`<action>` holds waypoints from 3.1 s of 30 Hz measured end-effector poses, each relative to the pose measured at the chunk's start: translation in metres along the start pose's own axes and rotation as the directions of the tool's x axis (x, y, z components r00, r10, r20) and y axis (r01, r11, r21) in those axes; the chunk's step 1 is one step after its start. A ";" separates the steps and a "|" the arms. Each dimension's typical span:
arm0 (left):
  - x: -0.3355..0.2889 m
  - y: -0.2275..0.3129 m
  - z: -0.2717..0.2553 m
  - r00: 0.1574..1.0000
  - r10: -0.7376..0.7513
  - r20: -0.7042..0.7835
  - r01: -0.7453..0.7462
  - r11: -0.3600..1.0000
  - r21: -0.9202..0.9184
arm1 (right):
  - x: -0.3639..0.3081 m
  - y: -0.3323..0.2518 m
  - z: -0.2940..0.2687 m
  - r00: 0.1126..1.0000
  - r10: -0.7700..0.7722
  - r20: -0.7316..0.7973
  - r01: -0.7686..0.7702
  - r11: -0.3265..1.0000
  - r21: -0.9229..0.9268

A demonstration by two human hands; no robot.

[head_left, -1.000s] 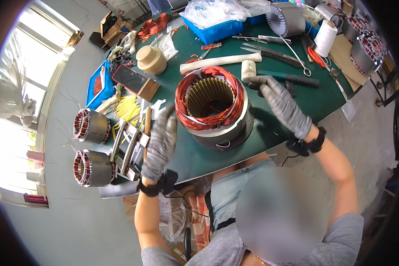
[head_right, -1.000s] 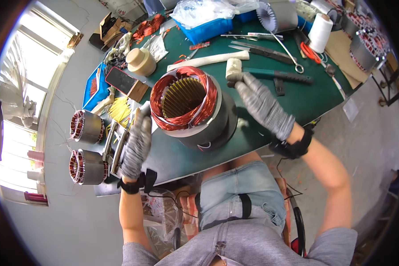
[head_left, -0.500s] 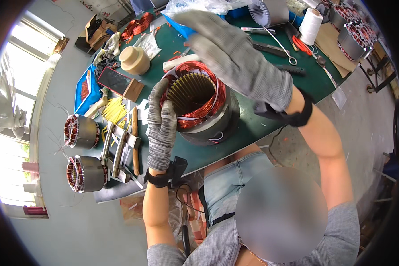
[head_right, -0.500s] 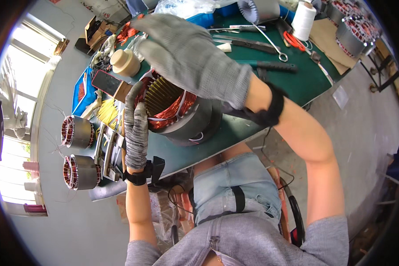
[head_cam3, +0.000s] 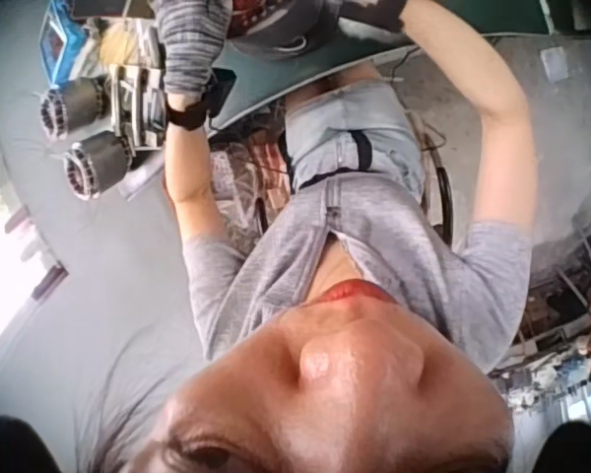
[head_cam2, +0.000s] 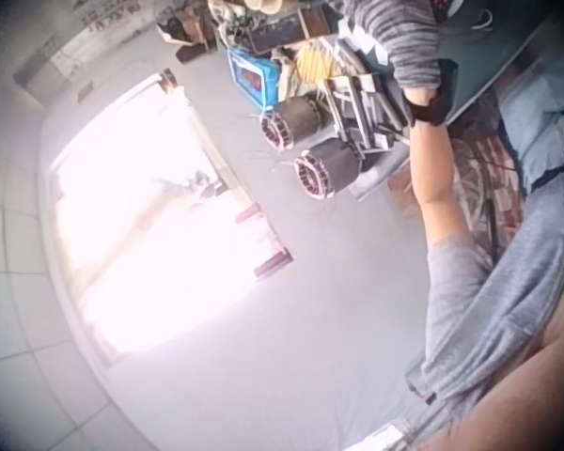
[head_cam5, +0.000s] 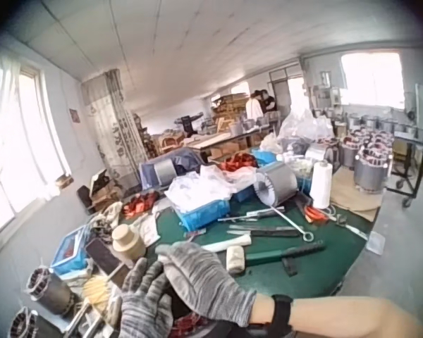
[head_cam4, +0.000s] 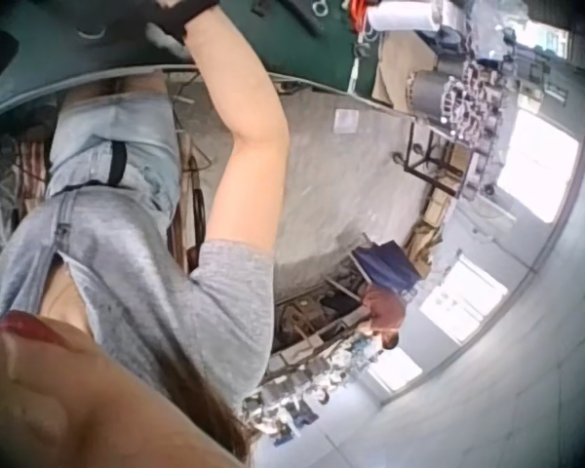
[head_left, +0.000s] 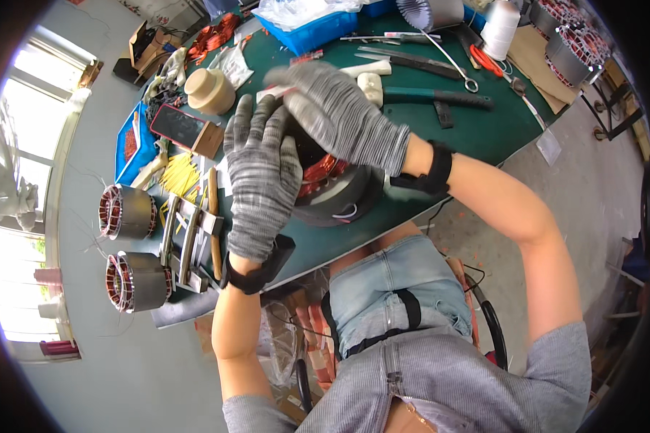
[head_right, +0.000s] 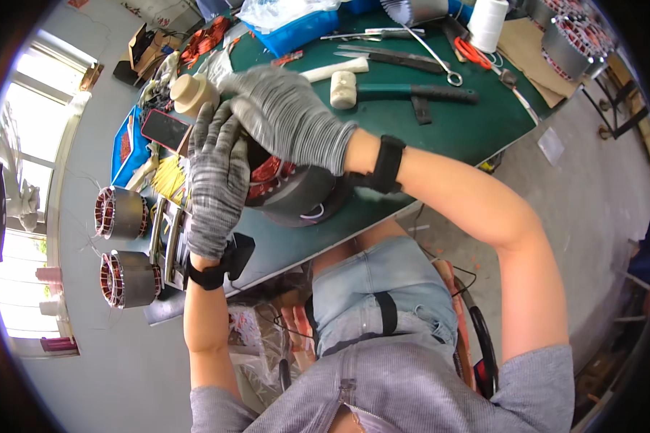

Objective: Assembling the internal components of a motor stator using a mallet and screwdriver.

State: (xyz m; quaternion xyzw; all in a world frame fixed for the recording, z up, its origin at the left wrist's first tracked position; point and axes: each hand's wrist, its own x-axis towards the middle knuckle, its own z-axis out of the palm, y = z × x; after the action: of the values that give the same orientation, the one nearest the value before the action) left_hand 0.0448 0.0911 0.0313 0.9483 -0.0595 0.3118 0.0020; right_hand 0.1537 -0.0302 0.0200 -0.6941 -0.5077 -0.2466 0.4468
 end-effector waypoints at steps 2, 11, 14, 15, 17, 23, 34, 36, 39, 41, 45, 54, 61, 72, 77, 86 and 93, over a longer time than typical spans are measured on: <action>0.003 0.002 0.001 0.998 -0.046 -0.048 0.042 0.997 -0.070 | 0.003 0.011 -0.001 0.998 -0.063 0.022 0.062 0.997 0.050; -0.019 0.025 -0.022 0.957 -0.288 0.021 0.216 0.668 -0.712 | 0.034 0.043 -0.018 0.979 -0.179 0.102 0.194 0.965 -0.176; -0.025 0.019 -0.017 0.984 0.165 -0.073 -0.180 0.885 -0.429 | 0.011 0.028 -0.047 0.972 0.208 0.111 -0.210 0.978 0.003; -0.029 0.019 -0.008 0.974 0.159 -0.163 -0.212 0.892 -0.398 | 0.004 0.023 -0.051 0.945 0.272 0.183 -0.293 0.951 0.099; -0.029 0.032 -0.001 0.982 0.074 -0.175 -0.134 0.920 -0.367 | -0.002 -0.001 -0.065 0.736 0.539 0.410 -0.665 0.687 0.291; -0.015 0.083 0.019 0.974 -0.147 -0.170 0.130 0.986 -0.107 | -0.002 -0.019 -0.088 0.415 0.657 0.630 -0.894 0.423 0.147; -0.009 0.104 0.031 0.973 -0.171 -0.157 0.181 0.982 0.055 | 0.012 -0.024 -0.071 0.565 0.674 0.476 -0.713 0.689 -0.130; -0.008 0.104 0.032 0.970 -0.162 -0.181 0.182 0.978 0.100 | 0.023 -0.032 -0.071 0.540 0.654 0.530 -0.625 0.733 -0.268; -0.005 0.101 0.033 0.964 -0.119 -0.238 0.159 0.975 0.153 | 0.020 -0.034 -0.072 0.617 0.571 0.542 -0.437 0.821 -0.367; -0.006 0.099 0.035 0.959 -0.094 -0.267 0.138 0.979 0.150 | 0.018 -0.032 -0.072 0.621 0.575 0.532 -0.429 0.818 -0.383; -0.010 0.098 0.037 0.953 -0.070 -0.293 0.112 0.985 0.131 | 0.008 -0.031 -0.071 0.573 0.685 0.450 -0.654 0.713 -0.254; -0.013 0.090 0.033 0.943 -0.102 -0.318 0.099 0.995 -0.025 | -0.017 -0.010 -0.110 0.735 0.149 0.662 0.166 0.907 -0.388; -0.014 0.087 0.037 0.939 -0.072 -0.336 0.077 0.997 0.001 | 0.001 -0.045 -0.079 0.467 0.777 0.422 -0.856 0.518 -0.007; -0.014 0.090 0.036 0.943 -0.111 -0.313 0.095 0.993 -0.066 | 0.010 -0.033 -0.088 0.548 0.649 0.528 -0.712 0.693 -0.112; -0.011 0.095 0.030 0.945 -0.101 -0.311 0.074 0.992 -0.099 | 0.068 -0.016 -0.133 0.446 0.629 0.637 -0.217 0.767 -0.604; -0.015 0.090 0.029 0.948 -0.060 -0.314 0.043 0.997 -0.061 | 0.035 0.054 -0.043 0.785 0.369 0.497 -0.538 0.804 0.253; -0.018 0.086 0.029 0.951 -0.042 -0.306 0.008 0.994 -0.112 | 0.041 0.015 -0.017 0.845 0.243 0.477 -0.443 0.817 0.370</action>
State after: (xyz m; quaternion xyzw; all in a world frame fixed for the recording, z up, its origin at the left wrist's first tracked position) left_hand 0.0381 0.0068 -0.0055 0.8871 -0.0633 0.4522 0.0671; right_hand 0.1845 -0.0260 0.0552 -0.6832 -0.4966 0.1198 0.5217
